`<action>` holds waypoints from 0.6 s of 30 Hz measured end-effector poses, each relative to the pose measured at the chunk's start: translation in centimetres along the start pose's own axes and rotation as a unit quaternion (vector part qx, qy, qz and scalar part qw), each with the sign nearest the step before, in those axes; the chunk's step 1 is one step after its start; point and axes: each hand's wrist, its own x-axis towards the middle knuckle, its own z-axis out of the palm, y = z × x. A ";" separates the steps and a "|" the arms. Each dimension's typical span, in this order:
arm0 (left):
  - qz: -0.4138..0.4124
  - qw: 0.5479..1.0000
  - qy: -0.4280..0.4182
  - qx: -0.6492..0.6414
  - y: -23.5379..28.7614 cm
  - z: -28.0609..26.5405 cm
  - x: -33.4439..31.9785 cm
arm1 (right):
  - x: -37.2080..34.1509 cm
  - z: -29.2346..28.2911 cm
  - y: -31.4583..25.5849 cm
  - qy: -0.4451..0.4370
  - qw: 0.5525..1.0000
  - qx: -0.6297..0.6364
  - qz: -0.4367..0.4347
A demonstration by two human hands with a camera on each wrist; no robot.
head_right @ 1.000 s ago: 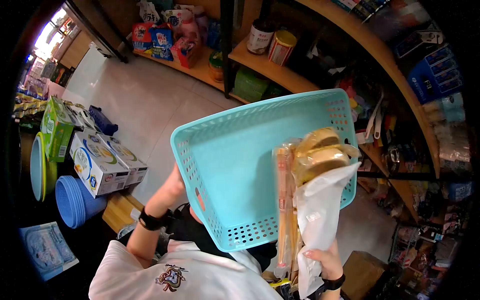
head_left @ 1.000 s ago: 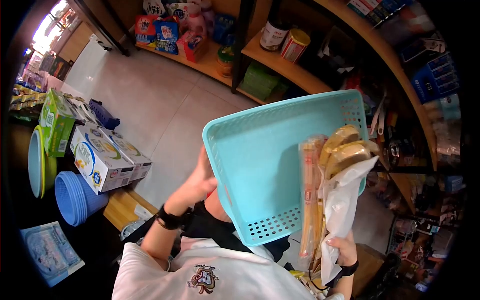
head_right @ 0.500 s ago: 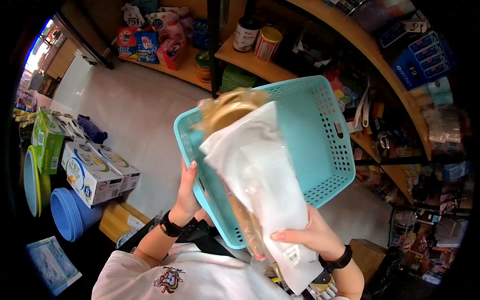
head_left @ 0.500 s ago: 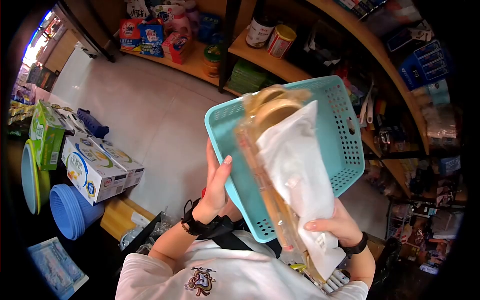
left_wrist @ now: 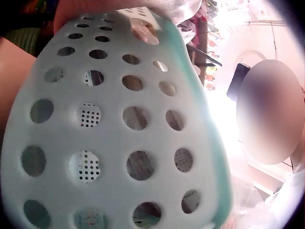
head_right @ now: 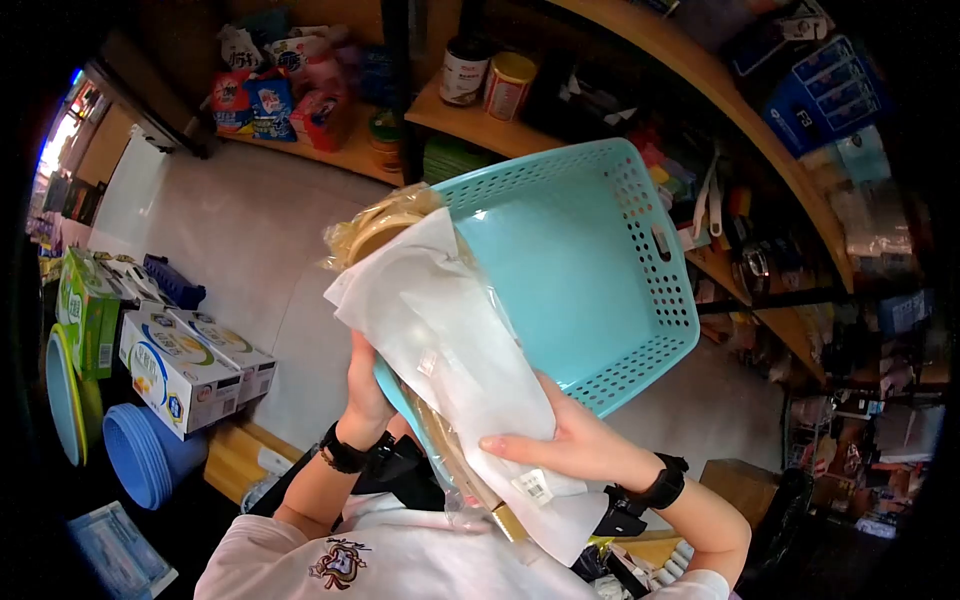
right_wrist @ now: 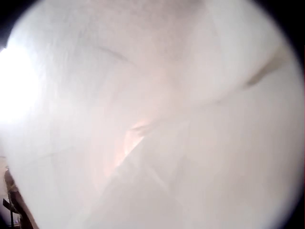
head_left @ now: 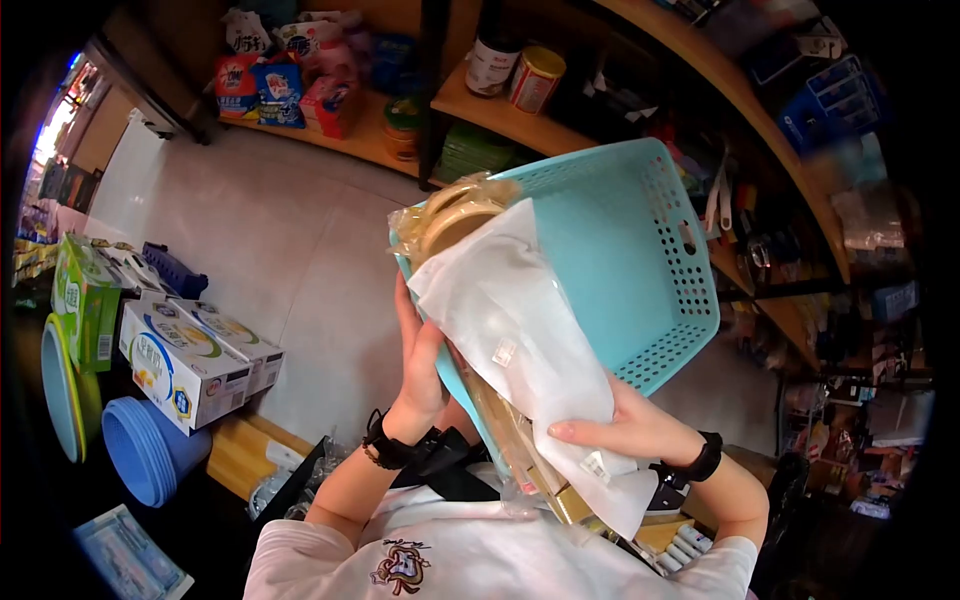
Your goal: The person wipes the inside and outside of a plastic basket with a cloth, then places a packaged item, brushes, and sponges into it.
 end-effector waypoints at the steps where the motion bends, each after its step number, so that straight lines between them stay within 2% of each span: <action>1: -0.013 1.000 0.008 -0.009 -0.1 -0.1 0.0 | 0.0 0.1 0.1 0.021 0.999 -0.020 -0.029; 4: -0.023 0.999 0.002 -0.028 -0.3 -0.4 0.2 | -0.4 0.9 -0.5 0.067 0.993 -0.087 -0.038; 7: -0.007 0.999 0.004 -0.041 -0.3 0.2 0.3 | -0.7 1.4 0.1 0.058 0.973 -0.188 -0.120; 10: 0.019 1.000 0.012 -0.015 -0.5 0.5 0.5 | -1.0 1.5 -0.7 0.056 0.965 -0.234 -0.103; 13: 0.008 0.999 0.017 -0.031 0.2 1.7 0.3 | -1.2 0.8 -2.9 0.001 0.967 -0.254 0.025; 16: -0.003 0.999 0.030 -0.032 0.7 2.4 0.0 | -0.3 0.2 -1.8 -0.043 0.973 -0.204 -0.098; 18: -0.002 0.999 0.033 -0.027 0.5 2.1 -0.1 | 0.7 -1.0 -0.3 -0.002 0.968 -0.232 -0.094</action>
